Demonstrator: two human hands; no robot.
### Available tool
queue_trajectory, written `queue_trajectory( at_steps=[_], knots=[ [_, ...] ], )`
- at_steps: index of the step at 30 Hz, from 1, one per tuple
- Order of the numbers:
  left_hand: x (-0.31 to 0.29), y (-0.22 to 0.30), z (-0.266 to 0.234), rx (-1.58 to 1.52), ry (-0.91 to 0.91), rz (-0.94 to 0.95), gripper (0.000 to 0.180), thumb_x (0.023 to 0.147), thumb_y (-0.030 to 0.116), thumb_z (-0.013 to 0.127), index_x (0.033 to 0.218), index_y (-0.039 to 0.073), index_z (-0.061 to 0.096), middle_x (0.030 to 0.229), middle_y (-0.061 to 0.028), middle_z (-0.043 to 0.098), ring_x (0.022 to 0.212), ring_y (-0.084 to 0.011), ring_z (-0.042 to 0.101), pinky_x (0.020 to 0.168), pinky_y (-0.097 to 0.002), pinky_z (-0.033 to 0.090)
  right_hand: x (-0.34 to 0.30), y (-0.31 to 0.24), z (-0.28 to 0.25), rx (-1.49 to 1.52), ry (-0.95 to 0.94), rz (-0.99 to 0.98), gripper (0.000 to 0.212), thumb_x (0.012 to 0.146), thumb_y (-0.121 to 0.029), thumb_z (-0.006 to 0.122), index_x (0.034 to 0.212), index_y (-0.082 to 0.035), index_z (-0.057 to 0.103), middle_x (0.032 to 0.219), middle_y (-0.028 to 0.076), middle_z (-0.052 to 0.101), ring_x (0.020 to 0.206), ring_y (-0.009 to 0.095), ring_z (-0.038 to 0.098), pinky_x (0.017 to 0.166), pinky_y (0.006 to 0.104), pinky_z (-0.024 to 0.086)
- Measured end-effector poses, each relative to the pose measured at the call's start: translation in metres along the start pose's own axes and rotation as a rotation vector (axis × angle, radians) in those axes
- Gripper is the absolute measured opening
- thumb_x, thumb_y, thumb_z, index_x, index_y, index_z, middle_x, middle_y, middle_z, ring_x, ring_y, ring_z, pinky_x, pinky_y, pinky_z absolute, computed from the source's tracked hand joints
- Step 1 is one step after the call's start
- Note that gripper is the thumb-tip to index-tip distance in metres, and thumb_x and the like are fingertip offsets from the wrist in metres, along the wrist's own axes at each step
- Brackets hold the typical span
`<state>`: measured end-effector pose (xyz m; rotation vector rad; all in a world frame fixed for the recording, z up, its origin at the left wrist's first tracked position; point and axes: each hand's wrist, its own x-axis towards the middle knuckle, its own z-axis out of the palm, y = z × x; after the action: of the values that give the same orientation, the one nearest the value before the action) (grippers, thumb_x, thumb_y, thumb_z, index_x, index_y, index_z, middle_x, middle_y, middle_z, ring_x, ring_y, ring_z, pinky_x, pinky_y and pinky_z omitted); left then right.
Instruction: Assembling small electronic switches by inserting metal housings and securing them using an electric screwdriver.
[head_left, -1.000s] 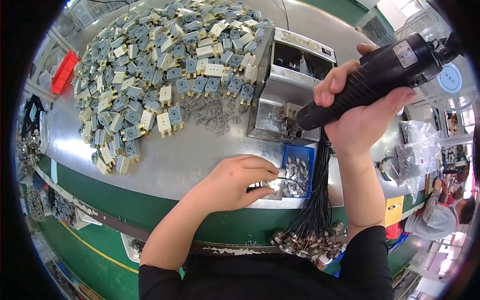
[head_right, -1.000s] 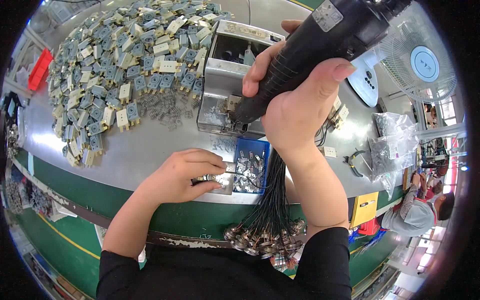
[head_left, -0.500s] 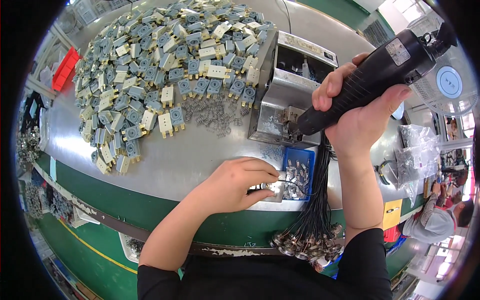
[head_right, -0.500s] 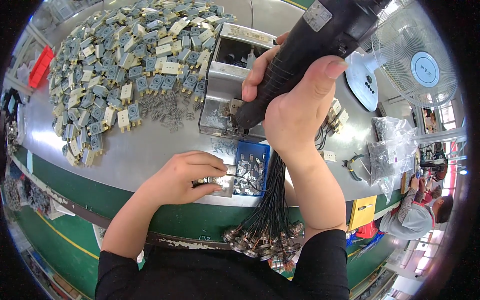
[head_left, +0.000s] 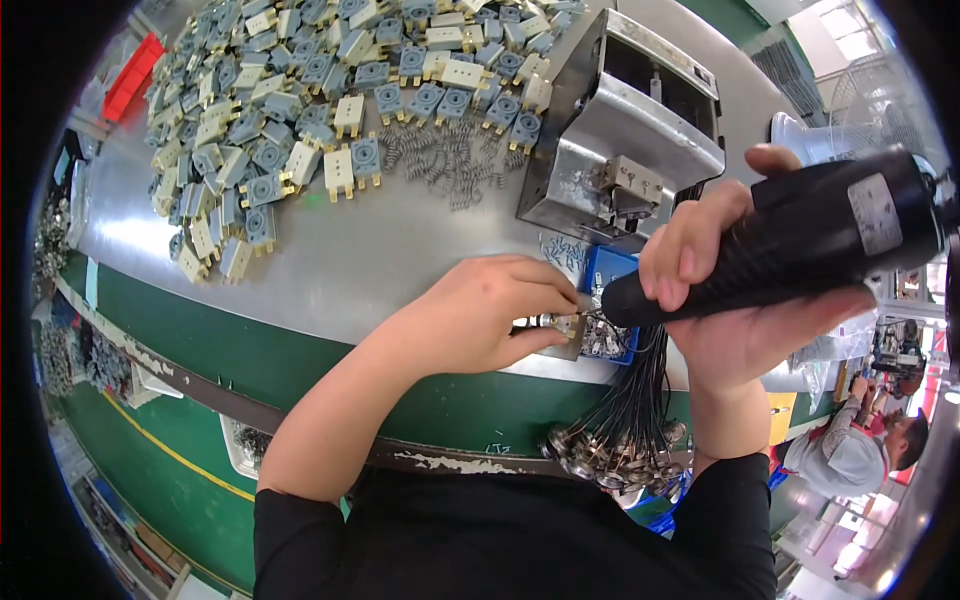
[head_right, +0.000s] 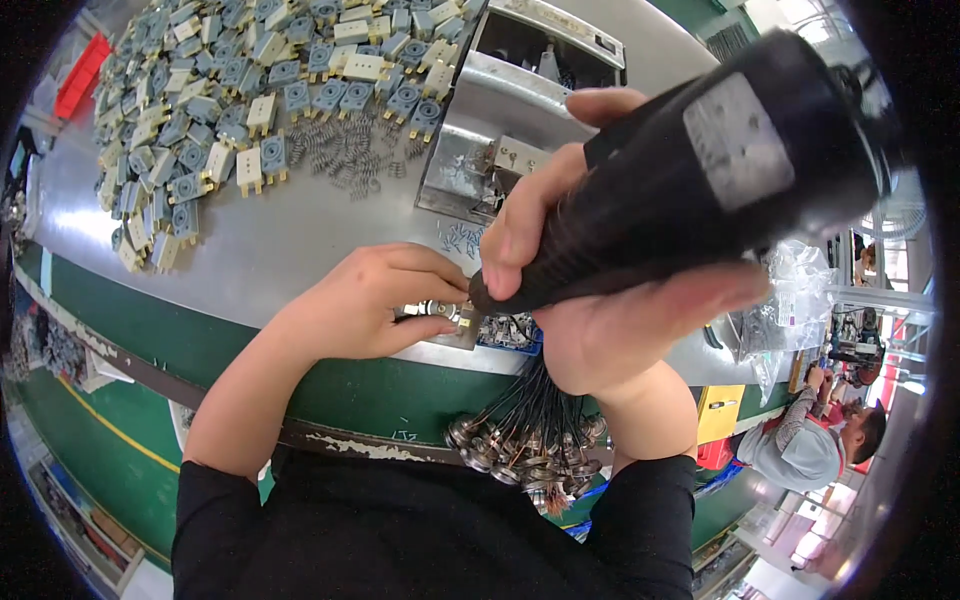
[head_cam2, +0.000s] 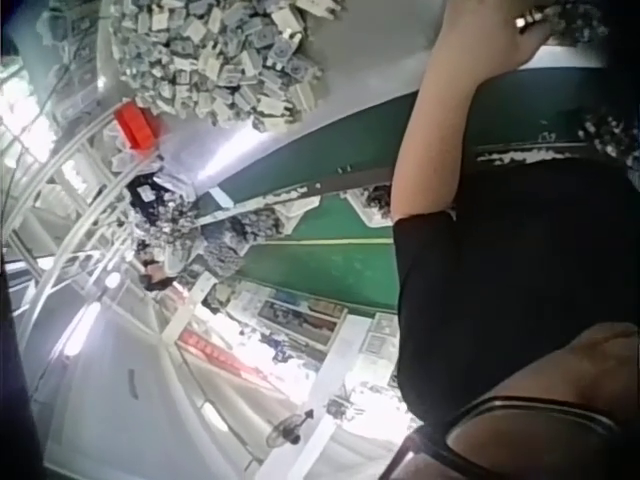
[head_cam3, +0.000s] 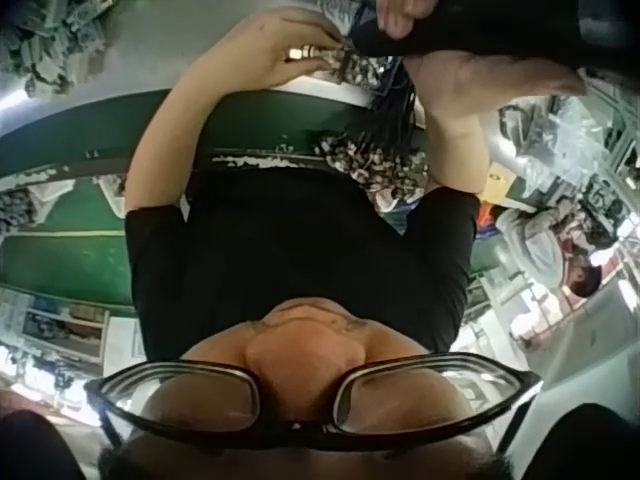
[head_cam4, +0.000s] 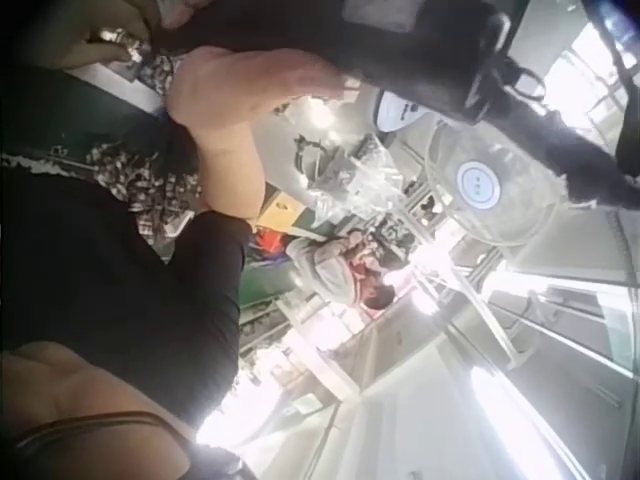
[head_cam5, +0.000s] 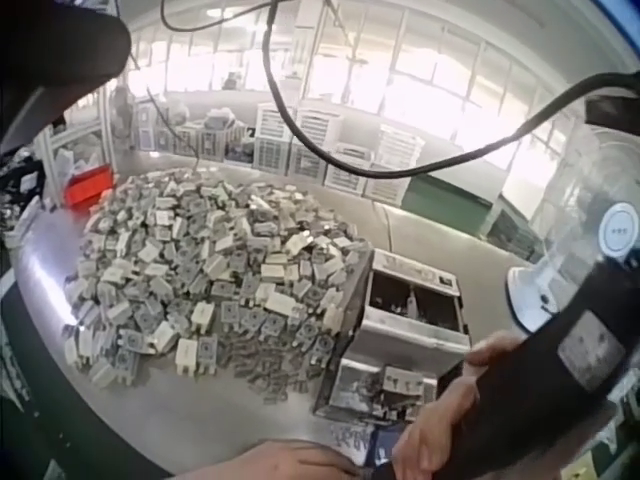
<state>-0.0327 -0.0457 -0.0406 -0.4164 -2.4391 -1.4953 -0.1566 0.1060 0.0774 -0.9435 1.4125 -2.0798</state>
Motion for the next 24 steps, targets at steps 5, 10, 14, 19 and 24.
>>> queue_trajectory(
  at_steps=[5,10,14,19,24],
  knots=[
    [0.0,0.001,0.003,-0.011,0.015,-0.01,0.025,0.083,0.016,0.08,0.106,0.005,0.077,0.112,-0.0092,0.075,0.103,-0.0318,0.07,0.089,-0.0426,0.057,-0.012,0.005,0.002,0.085,-0.015,0.012,0.118,0.076,-0.1,0.044,0.147,-0.005,0.036,0.073,0.006,0.052,0.053,0.018,0.051,0.052,0.0345,0.046],
    [-0.003,0.001,0.003,-0.004,0.013,-0.024,0.024,0.085,0.019,0.079,0.105,0.005,0.078,0.112,-0.0076,0.075,0.103,-0.031,0.07,0.091,-0.0423,0.056,-0.017,0.012,0.003,-0.004,-0.023,0.045,0.121,0.073,-0.101,0.043,0.146,-0.006,0.036,0.073,0.006,0.052,0.054,0.019,0.052,0.054,0.0346,0.047],
    [-0.003,0.001,0.003,-0.003,0.019,-0.023,0.024,0.085,0.02,0.079,0.104,0.005,0.078,0.112,-0.0078,0.075,0.102,-0.0314,0.07,0.09,-0.0423,0.056,-0.021,0.015,0.004,0.024,-0.035,0.027,0.12,0.072,-0.102,0.043,0.146,-0.007,0.035,0.073,0.005,0.052,0.054,0.019,0.052,0.055,0.0346,0.047],
    [-0.001,0.001,0.003,-0.01,0.019,-0.016,0.025,0.085,0.021,0.079,0.105,0.005,0.078,0.111,-0.0081,0.075,0.102,-0.0313,0.07,0.09,-0.0421,0.057,-0.022,0.015,0.001,0.045,-0.058,-0.009,0.12,0.073,-0.101,0.045,0.146,-0.007,0.035,0.074,0.005,0.052,0.054,0.019,0.052,0.055,0.0343,0.047],
    [-0.002,0.001,0.003,-0.006,0.029,0.007,0.025,0.082,0.015,0.082,0.103,0.003,0.075,0.109,-0.0111,0.075,0.099,-0.0335,0.071,0.087,-0.0428,0.057,-0.022,0.013,0.002,0.048,-0.045,0.021,0.119,0.073,-0.1,0.048,0.146,-0.007,0.035,0.074,0.005,0.052,0.055,0.018,0.052,0.055,0.0341,0.047]
  ],
)
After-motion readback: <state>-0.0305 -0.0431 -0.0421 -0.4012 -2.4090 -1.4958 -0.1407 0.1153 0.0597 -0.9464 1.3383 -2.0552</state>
